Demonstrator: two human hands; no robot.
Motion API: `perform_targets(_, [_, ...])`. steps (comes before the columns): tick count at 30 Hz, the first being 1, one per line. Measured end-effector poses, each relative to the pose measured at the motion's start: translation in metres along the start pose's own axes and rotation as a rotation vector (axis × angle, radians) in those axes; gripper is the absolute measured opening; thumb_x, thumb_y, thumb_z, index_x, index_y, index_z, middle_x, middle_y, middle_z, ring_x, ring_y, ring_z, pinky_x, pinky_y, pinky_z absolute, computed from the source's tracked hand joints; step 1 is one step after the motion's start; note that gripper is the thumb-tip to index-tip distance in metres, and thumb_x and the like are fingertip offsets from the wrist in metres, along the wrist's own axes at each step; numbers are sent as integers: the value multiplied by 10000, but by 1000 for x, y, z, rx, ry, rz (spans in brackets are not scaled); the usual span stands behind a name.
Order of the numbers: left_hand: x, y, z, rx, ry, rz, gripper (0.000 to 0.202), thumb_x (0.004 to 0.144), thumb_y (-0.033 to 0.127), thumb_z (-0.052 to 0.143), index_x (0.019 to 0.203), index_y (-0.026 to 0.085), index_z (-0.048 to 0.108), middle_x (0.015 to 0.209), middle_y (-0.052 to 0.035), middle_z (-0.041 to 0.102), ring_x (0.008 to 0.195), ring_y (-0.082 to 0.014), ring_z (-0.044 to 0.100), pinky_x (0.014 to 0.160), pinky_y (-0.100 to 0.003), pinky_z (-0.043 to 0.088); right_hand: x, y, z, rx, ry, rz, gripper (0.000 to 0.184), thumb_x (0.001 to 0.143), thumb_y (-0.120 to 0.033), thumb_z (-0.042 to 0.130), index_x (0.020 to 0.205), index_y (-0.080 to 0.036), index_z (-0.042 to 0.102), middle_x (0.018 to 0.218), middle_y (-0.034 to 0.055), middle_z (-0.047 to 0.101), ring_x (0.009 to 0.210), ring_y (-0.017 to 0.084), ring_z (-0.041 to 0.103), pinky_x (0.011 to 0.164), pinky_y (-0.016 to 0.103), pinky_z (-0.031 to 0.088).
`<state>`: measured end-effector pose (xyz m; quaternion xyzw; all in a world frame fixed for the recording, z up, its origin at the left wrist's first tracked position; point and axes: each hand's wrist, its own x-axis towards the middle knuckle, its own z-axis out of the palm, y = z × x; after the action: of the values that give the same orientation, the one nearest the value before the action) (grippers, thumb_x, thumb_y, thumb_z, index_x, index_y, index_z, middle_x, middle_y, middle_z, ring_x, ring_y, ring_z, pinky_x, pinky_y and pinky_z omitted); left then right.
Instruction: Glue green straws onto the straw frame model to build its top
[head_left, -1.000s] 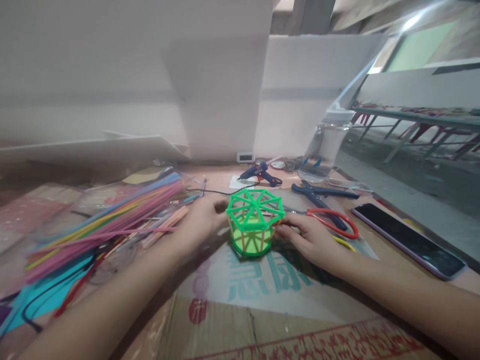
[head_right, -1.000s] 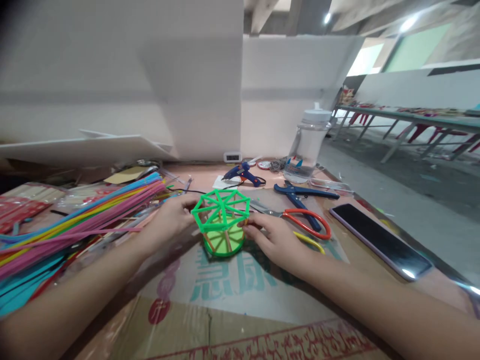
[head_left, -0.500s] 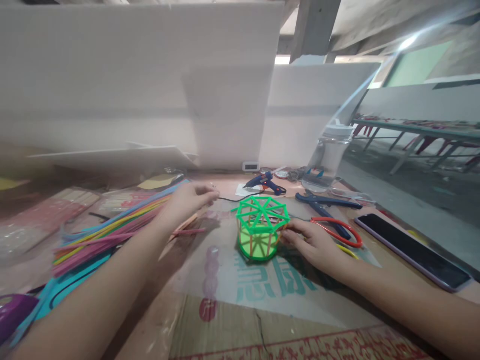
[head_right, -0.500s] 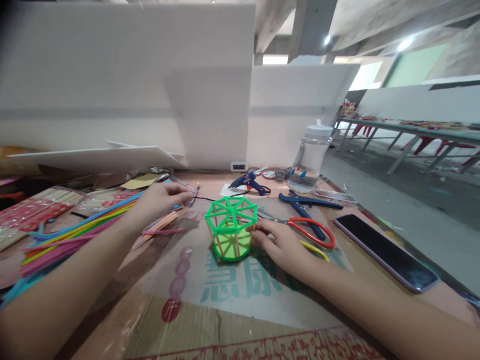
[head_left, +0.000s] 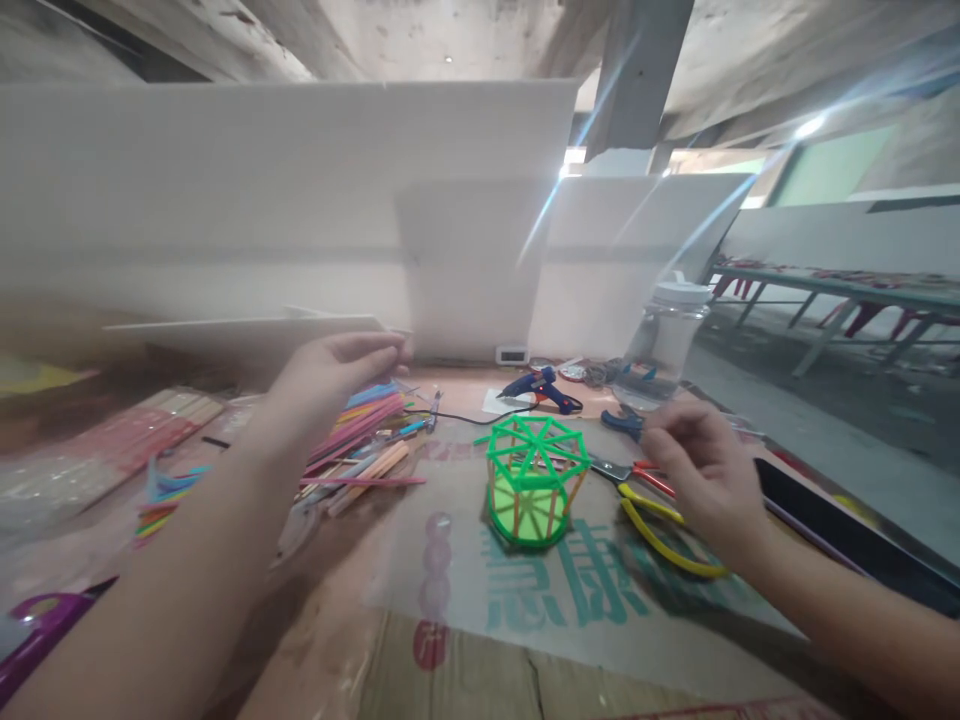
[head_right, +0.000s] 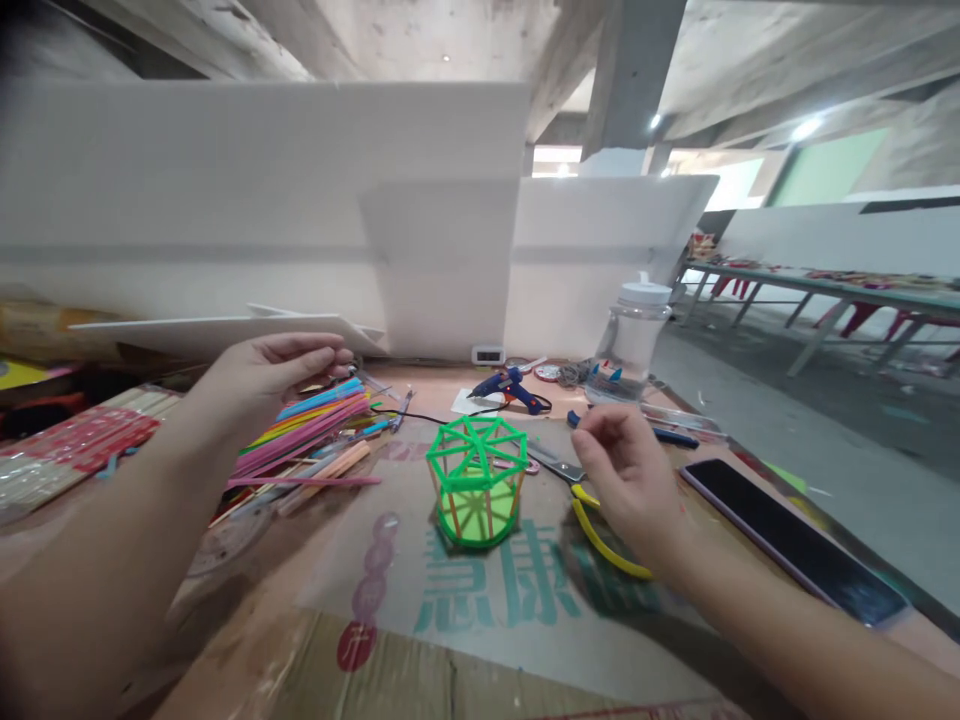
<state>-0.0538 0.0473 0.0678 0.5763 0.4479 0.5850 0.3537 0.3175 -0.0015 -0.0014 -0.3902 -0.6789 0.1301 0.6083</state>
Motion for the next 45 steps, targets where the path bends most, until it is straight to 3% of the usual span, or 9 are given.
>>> perform_targets(3, [-9,5,13,-28,-68,-23,398,691,436,887,1002,205,799,982,-79,811,867,-220,767,837,-337,618,22,-36,5,0,-174,5,116,952,-337,640,1038,-266,670,958,59,701,775,183,643,664,307,556])
perform_targets(8, [-28,17,36,-135,-191,-36,348,698,416,902,972,222,815,889,-62,814,831,-209,766,768,-305,617,53,-85,59,340,-585,210,563,883,-254,689,1426,-253,542,1435,107,614,922,193,715,718,328,646])
perform_targets(10, [-34,23,41,-200,-232,-28,339,682,417,914,943,222,820,858,-55,812,810,-206,764,751,-300,617,61,-93,84,468,-712,302,592,852,-212,719,1418,-243,549,1385,107,653,847,168,720,661,305,648])
perform_targets(13, [-40,28,46,-234,-216,-16,338,674,422,915,937,235,815,895,-45,815,840,-215,762,718,-295,615,66,-97,108,532,-824,416,336,848,-162,719,1182,-180,689,896,30,774,659,111,691,604,237,617])
perform_targets(16, [-42,31,49,-203,-176,34,315,695,413,892,927,219,805,918,-52,814,876,-231,758,764,-327,615,68,-99,113,491,-775,466,46,886,-180,681,881,-154,719,610,-24,690,518,86,643,534,200,573])
perform_targets(20, [-43,35,50,-135,-96,163,265,737,387,858,910,199,788,903,-50,811,851,-222,748,767,-332,591,73,-104,102,353,-623,322,148,903,-190,661,764,-165,705,650,-1,721,533,85,641,537,199,556])
perform_targets(30, [-45,39,55,-298,-246,91,533,743,369,872,1207,164,710,932,-58,802,848,-192,745,741,-277,565,84,-119,90,-206,-307,-675,209,992,-225,593,1009,-166,793,955,88,713,843,164,667,730,296,542])
perform_targets(39, [-56,42,73,-647,-291,-194,518,855,76,684,1357,134,566,907,-46,791,862,-163,755,917,-322,580,75,-77,101,-209,-303,-620,264,1006,-199,544,1127,-228,777,1129,65,789,978,185,745,835,329,600])
perform_targets(45, [-57,38,73,-582,-466,-156,437,888,289,749,1293,207,605,1108,-60,745,861,-192,745,793,-308,573,84,-96,94,-171,-303,-499,231,1003,-232,566,979,-187,791,1013,60,797,920,181,739,821,313,574])
